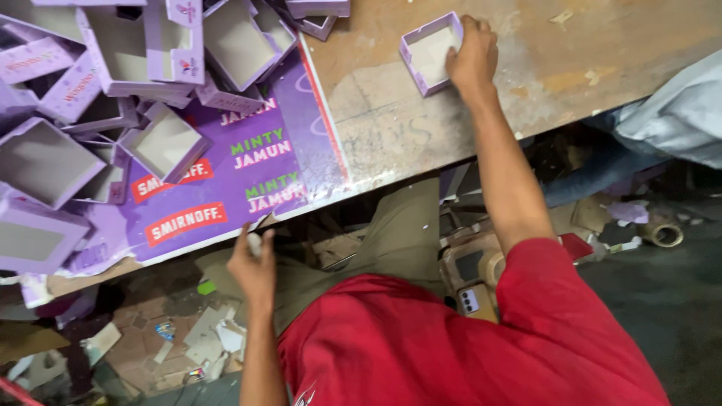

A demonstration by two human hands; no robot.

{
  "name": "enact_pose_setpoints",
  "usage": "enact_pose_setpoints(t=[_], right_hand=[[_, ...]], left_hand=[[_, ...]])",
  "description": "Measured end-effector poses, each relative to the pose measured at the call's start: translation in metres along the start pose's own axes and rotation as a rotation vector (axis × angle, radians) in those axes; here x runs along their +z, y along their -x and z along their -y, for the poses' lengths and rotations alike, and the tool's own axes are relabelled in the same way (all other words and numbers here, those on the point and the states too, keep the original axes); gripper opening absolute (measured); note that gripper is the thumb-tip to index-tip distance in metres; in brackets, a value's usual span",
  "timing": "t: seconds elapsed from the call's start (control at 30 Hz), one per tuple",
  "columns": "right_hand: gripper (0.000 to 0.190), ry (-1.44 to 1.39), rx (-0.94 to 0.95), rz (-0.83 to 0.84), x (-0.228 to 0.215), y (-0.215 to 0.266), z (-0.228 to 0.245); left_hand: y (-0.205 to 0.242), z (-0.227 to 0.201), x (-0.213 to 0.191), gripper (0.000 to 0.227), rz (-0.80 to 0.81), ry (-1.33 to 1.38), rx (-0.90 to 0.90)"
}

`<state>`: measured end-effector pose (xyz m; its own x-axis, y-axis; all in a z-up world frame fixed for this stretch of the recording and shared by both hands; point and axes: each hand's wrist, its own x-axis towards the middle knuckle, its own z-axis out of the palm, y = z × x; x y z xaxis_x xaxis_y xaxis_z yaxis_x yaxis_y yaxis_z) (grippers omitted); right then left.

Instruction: The person assembles small purple cardboard boxes at a cluttered table. They pick up flat pieces, fold them into box shapes, and place the finished boxes into a growing pile. The person handles each box one at a time, repeating the folding and stacking process.

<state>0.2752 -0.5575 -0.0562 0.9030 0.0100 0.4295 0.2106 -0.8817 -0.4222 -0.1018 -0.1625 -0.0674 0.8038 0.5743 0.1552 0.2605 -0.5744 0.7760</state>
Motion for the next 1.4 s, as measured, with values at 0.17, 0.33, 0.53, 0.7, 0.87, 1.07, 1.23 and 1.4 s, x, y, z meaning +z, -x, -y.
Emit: enact_pose_setpoints(t=[0.17, 0.33, 0.53, 0.7, 0.87, 1.07, 1.23, 1.4], right_hand=[[0.058, -0.017, 0.335, 0.285, 0.010, 0.035, 0.024], [0.072, -0.145, 0.124, 0.090, 0.050, 0.050, 0.027], [0.039, -0.161, -0.017, 0.203, 0.102, 0.038, 0.038], [0.066, -0.686, 0.083, -0.035, 0.079, 0.111, 0.121], [0.074, -0.716, -0.006, -0.095, 0.082, 0.170, 0.217], [0.072, -0.715, -0.278, -0.070, 0.110, 0.210, 0.257], [0.074, -0.812, -0.356, 0.126, 0.111, 0.210, 0.260], [0.076, -0.829, -0.414, 0.179, 0.107, 0.203, 0.260]], left_hand=[[-0.009, 0.001, 0.001, 0.046, 0.106, 0.106, -0.080], [-0.011, 0.020, 0.004, 0.043, 0.302, 0.305, -0.396], [-0.009, 0.038, 0.009, 0.057, 0.367, 0.660, -0.299], [0.008, 0.041, -0.007, 0.038, 0.350, 0.775, -0.424], [-0.021, 0.011, -0.025, 0.045, 0.317, 0.410, -0.201], [-0.067, -0.010, -0.018, 0.043, 0.314, -0.061, 0.321], [-0.097, 0.002, 0.014, 0.047, 0.278, -0.338, 0.480], [-0.136, 0.027, 0.051, 0.050, 0.239, -0.823, 0.721]])
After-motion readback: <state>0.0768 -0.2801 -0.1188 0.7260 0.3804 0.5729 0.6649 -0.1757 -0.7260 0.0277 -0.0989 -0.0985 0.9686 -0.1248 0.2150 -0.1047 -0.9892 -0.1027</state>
